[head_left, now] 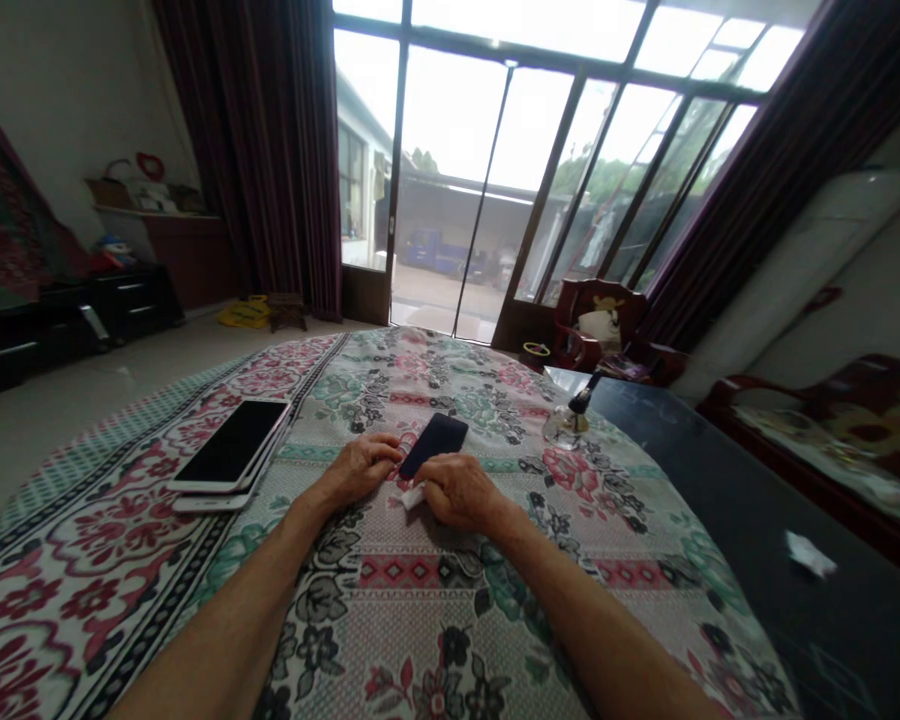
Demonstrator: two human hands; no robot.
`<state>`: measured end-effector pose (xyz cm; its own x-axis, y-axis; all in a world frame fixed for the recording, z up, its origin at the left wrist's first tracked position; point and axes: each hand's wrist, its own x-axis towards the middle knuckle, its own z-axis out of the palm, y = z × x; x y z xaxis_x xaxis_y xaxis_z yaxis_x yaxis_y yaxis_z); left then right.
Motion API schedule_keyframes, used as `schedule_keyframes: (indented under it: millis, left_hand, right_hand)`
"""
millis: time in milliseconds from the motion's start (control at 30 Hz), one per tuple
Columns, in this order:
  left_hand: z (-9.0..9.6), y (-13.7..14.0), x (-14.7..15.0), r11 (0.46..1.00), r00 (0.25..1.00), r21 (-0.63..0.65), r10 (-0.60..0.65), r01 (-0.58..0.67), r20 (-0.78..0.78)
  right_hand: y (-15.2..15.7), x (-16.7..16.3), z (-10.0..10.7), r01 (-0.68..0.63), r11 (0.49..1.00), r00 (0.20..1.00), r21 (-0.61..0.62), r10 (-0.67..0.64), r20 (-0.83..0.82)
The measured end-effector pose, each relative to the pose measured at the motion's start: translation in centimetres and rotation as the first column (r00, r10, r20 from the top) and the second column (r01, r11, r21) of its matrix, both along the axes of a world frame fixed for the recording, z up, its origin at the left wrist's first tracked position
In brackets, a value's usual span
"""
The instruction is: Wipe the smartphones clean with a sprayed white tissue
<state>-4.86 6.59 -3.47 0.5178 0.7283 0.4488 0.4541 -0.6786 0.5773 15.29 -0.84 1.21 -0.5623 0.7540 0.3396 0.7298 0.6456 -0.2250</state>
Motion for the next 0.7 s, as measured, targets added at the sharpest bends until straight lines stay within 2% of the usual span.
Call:
schedule_keyframes:
  millis: [133, 233, 300, 467, 700]
  left_hand:
    - [0.0, 0.0, 0.0, 1.0, 1.0, -0.021, 0.0, 0.0, 0.005]
    - [-0.1, 0.0, 0.1, 1.0, 1.0, -0.03, 0.005, -0.005, 0.004]
    - [-0.2, 0.0, 0.1, 1.0, 1.0, -0.028, 0.004, -0.004, -0.002]
    - [-0.1, -0.1, 0.1, 1.0, 1.0, -0.013, 0.02, -0.02, 0.008]
    - [0.1, -0.2, 0.2, 1.0, 1.0, -0.006, 0.007, -0.007, 0.017]
  right_hand:
    - [0.8, 1.3, 0.8, 0.105, 0.994, 0.984, 0.042, -0.098, -0.149]
    - [1.7, 2.4, 0.4, 0.231, 0.968, 0.945, 0.098, -0.199, -0.261]
    - [2.2, 2.8, -0.2, 0.262, 0.958, 0.939, 0.119, -0.224, -0.262]
    - [2.1, 2.6, -1.3, 0.19, 0.978, 0.978, 0.081, -0.182, -0.099]
    - [0.8, 0.8, -0.7, 0.083, 0.996, 0.996, 0.041, -0.083, 0.014]
